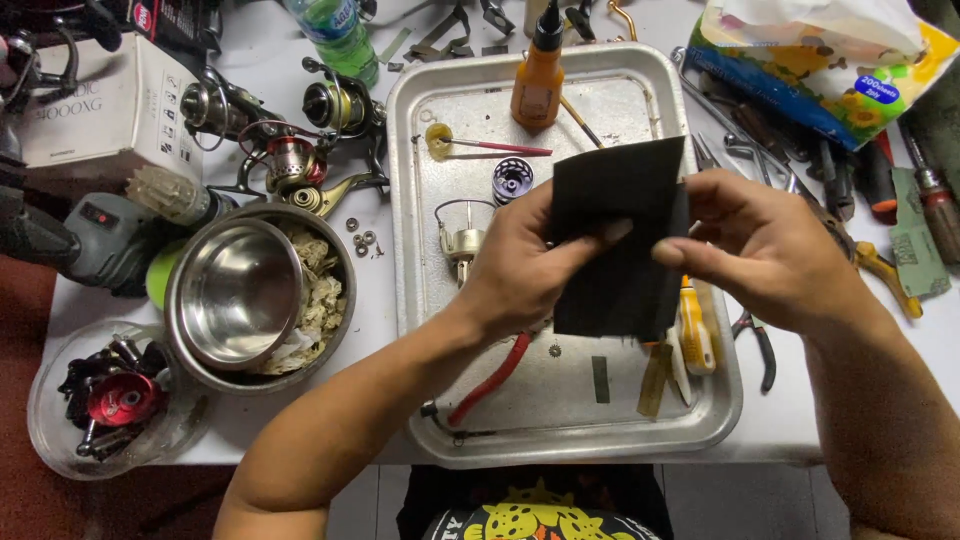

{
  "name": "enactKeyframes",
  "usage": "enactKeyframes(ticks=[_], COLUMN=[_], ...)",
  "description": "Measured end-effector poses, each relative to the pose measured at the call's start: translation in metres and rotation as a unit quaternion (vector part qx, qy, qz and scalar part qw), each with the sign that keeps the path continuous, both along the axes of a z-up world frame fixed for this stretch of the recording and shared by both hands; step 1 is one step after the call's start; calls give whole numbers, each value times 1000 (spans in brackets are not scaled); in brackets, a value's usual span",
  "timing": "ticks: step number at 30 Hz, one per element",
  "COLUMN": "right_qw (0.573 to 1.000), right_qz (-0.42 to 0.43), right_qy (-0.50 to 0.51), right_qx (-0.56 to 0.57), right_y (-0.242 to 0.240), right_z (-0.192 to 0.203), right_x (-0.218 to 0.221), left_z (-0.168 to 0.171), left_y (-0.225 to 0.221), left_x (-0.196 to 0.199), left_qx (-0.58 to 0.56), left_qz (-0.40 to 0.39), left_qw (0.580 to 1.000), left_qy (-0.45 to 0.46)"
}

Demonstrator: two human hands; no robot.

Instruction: The person cuts a small piece from a black sheet using scissors, then wraps it around a small metal component. They use pliers to hold the component and scissors to trim the excess material, working on a tray with fishing reel parts and tools.

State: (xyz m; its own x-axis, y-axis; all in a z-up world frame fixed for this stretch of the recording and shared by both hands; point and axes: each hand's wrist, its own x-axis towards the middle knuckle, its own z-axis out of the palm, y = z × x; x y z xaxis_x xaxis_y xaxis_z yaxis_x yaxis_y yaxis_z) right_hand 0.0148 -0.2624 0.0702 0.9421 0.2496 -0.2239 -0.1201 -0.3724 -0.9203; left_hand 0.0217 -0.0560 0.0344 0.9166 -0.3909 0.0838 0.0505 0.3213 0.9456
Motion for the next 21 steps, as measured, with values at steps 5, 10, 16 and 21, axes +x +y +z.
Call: enactKeyframes(ticks=[5,10,16,21], right_qw=[989,936,732,772], right_qz=[-57,-79,-57,39], right_qy=[-135,-190,-413,-453], right_qx=[6,-286,-538,-445], right_y=[-37,-110,-56,-20], right_z=[-17,-55,-24,-26], right_x=[23,44,14,44], left_z=[13,-19,-44,-46], left_y=[13,34,29,22], left_x=[13,19,21,27], left_qx=[233,541,669,724], left_qz=[52,108,89,64], left_qw=[962,767,599,530], left_qy=[-132,-327,-432,-436])
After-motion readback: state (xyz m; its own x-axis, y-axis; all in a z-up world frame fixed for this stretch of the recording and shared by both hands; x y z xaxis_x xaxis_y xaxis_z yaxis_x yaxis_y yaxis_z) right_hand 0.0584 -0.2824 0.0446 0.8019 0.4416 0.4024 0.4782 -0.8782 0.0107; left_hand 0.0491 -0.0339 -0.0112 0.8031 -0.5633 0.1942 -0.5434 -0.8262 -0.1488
